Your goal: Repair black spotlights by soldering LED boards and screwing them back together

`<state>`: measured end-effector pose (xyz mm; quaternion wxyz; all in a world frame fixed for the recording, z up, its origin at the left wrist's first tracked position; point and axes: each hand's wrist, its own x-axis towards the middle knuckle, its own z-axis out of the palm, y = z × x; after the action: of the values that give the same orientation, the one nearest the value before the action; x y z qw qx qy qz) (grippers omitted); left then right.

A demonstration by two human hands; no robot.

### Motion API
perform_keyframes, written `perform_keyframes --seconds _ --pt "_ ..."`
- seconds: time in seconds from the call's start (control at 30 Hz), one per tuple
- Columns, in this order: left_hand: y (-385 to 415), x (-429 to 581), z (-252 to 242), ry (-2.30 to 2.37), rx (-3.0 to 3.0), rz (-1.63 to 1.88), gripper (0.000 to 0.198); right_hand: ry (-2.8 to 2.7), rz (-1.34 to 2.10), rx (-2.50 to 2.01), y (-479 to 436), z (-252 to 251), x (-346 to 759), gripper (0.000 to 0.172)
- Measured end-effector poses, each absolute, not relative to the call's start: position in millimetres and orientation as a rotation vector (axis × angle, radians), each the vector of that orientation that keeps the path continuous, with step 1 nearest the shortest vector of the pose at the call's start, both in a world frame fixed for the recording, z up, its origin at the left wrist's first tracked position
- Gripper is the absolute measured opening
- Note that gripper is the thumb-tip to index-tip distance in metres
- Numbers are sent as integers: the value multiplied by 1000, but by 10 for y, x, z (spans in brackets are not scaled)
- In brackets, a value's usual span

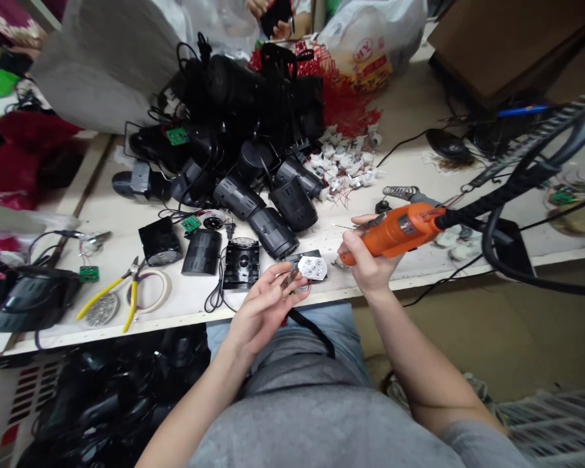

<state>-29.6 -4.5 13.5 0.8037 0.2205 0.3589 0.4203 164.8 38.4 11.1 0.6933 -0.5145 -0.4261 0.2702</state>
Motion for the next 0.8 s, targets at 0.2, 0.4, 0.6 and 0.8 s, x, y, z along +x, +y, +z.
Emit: perform_keyframes --seconds 0.2,0.4,0.6,0.8 --pt "-55 -234 179 753 446 936 53 -923 655 -1010 211 346 1694 22" --pt "-88 -153 182 719 444 891 48 -935 827 -812 -67 784 1665 15" --pt "-140 -148 136 690 480 894 47 -947 942 -792 -109 839 1602 16" --pt "-164 -184 124 688 503 882 47 -945 970 -788 -77 838 1525 19"
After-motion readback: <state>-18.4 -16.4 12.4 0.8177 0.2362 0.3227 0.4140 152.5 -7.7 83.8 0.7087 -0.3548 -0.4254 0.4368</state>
